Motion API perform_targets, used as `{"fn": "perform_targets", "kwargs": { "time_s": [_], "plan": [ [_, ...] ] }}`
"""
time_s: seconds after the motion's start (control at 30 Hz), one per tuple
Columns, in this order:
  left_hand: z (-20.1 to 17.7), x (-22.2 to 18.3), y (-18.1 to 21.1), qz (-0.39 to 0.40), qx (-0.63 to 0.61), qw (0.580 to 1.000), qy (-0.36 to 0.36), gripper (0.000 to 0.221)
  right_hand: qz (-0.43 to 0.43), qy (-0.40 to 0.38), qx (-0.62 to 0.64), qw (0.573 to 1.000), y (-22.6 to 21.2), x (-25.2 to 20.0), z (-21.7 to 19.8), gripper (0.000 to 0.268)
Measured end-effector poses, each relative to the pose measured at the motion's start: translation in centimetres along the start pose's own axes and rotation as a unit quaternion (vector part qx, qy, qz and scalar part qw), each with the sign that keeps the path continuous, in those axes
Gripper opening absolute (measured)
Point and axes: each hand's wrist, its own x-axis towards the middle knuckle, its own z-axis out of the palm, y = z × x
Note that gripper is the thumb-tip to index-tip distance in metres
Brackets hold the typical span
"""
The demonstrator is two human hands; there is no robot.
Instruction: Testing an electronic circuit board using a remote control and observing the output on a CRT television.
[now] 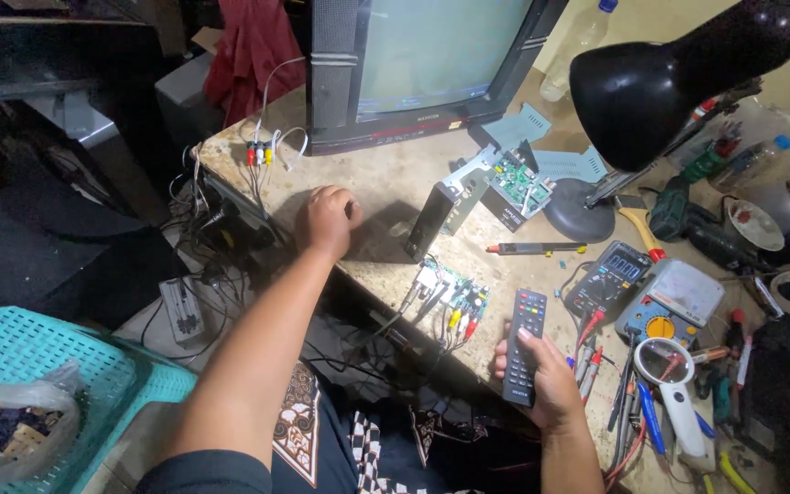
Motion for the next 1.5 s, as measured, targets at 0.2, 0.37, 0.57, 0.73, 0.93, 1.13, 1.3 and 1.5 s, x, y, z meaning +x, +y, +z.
{"fn": "perform_targets", "kwargs": {
  "time_s": [0.2,0.37,0.57,0.73,0.93,1.13,1.3,1.5],
  "plan": [
    [-0.8,0.2,0.6,-0.017,-0.005,1.0,-0.018,0.017,0.003,0.004,-0.004,1.0,-0.1,0.0,0.2,0.041],
    [-0.5,0.2,0.4,-0.021,0.0,1.0,-0.022,0.015,0.004,0.007,-0.002,1.0,-0.1,0.0,0.3,0.041],
    [-0.4,0.2,0.3,-0.016,-0.01,1.0,-0.011,0.018,-0.005,0.001,-0.007,1.0,-0.2,-0.1,0.3,0.044],
    [-1.8,0.3,1.4,-0.023,0.015,0.999,-0.038,0.015,-0.001,0.002,-0.002,1.0,-0.3,0.0,0.3,0.041],
    [-1.7,0.4,1.3,-0.017,0.021,0.999,-0.039,0.014,0.006,0.008,0.002,1.0,-0.3,0.2,-0.2,0.045],
    [-4.1,1.0,3.3,-0.063,0.065,0.99,-0.106,0.014,0.014,-0.009,0.029,0.999,-0.5,0.1,-0.1,0.041],
    [-2.7,0.8,2.0,-0.033,0.061,0.995,-0.075,0.014,0.021,-0.001,0.027,0.999,-0.5,0.3,-0.7,0.04],
    [-4.1,0.9,3.4,-0.048,0.068,0.991,-0.1,0.015,0.022,-0.02,0.032,0.999,-0.5,0.4,-1.6,0.039]
  ]
}}
